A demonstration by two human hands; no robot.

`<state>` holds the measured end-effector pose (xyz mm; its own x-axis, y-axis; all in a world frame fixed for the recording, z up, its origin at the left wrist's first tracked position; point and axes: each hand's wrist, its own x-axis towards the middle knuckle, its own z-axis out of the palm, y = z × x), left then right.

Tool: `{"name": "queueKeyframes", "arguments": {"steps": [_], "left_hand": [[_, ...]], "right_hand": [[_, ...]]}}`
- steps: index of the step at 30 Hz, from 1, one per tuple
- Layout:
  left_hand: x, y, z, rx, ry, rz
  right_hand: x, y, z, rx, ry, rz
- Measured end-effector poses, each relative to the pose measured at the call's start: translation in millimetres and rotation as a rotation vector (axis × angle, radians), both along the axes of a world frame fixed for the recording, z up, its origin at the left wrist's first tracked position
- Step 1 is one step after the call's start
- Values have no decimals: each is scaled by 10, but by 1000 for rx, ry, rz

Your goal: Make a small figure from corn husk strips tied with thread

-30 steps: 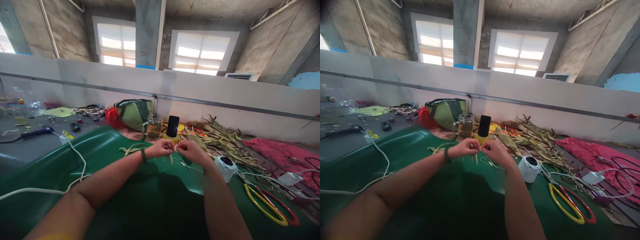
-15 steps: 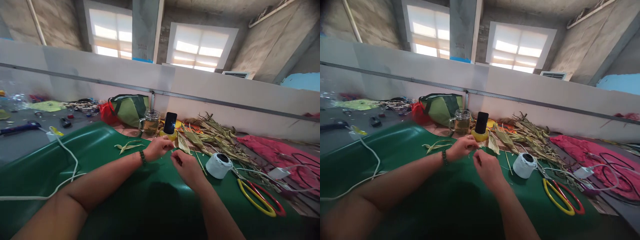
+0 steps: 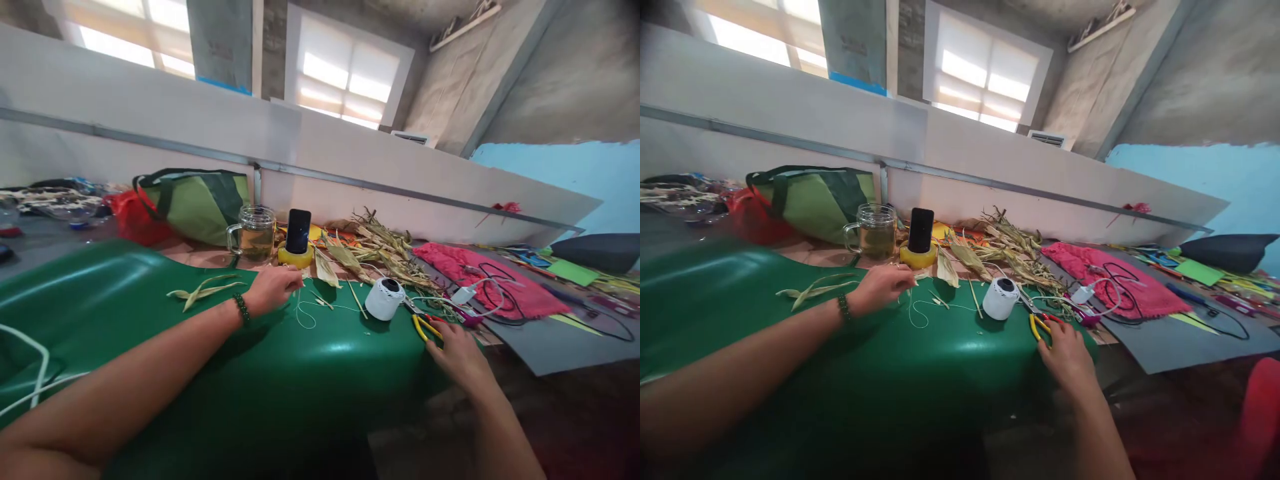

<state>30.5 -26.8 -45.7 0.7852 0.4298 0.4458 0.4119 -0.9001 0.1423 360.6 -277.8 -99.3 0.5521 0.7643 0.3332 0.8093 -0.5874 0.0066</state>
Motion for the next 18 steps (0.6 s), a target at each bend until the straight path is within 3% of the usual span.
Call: {"name": "queueKeyframes", "arguments": {"steps": [2,7,9,13,16,18], "left_hand": [[-5,15,-3,9,3,22],[6,72,-70,20,-28,33],[5,81,-79,14,-35,22],[-11,67,-39,-50,-86,-18],[-9,55,-18,-140,-165,-54],[7,54,-30,-203,-216,-73]], "right_hand": [[40,13,43,2,-9,7],[56,113,223,-201,136,-48],[11,119,265,-199,172,-69],[-74,-126,244,-77,220,-134],[-162,-522,131,105,313,-228],[-271,-784,36,259,366,-185]]}}
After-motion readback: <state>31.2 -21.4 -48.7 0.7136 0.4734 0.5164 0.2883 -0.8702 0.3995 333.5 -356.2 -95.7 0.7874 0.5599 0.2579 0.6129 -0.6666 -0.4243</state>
